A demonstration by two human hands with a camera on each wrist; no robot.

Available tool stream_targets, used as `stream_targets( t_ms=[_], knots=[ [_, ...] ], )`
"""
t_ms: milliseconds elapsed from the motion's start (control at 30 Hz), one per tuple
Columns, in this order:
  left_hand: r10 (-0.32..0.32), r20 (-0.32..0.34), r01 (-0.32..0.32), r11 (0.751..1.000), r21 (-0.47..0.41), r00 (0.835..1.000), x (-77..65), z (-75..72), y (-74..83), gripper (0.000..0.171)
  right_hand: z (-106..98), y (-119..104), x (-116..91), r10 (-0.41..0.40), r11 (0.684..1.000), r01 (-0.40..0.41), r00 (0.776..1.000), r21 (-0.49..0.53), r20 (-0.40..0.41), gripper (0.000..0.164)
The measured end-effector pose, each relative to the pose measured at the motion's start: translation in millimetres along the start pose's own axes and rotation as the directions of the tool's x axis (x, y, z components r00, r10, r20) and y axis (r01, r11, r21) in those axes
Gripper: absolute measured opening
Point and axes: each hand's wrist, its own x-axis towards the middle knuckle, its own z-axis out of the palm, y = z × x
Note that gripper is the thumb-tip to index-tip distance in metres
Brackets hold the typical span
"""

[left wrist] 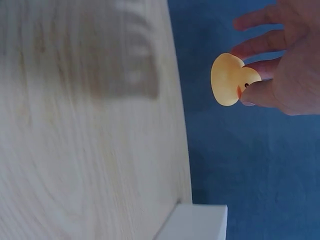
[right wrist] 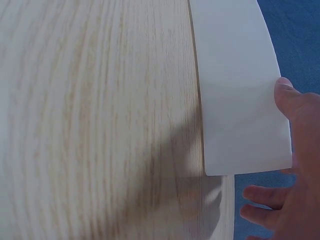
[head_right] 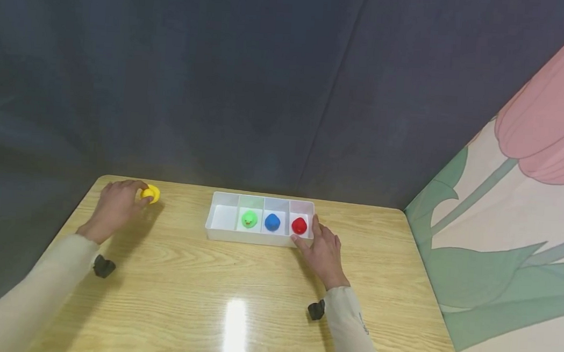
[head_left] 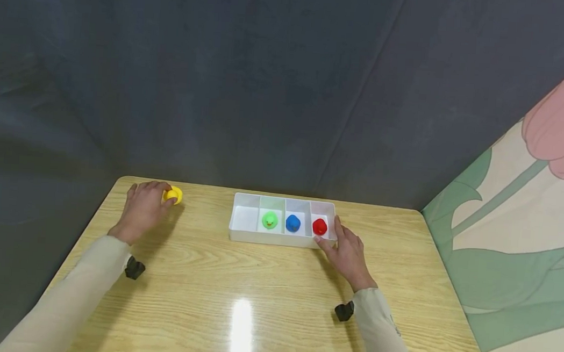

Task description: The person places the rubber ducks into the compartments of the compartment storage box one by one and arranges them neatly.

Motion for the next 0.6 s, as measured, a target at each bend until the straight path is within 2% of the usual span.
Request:
stream_targets(
  t_ms=[267, 600],
  knots=[
    [0.075, 0.004, -0.075, 0.997, 0.008, 0.997, 3.8, -1.0, 28.0, 0.038, -1.8, -1.0, -0.9, 0.001, 1.000, -0.001, 1.000, 0.004, -0.002, 0.100],
    [0.131, 0.018, -0.131, 0.991, 0.018, 0.991, 8.8, 9.3, 60.0, 0.040, 1.2, -0.1, 0.5, 0.010, 1.000, -0.010, 1.000, 0.000, 0.001, 0.100]
  ],
)
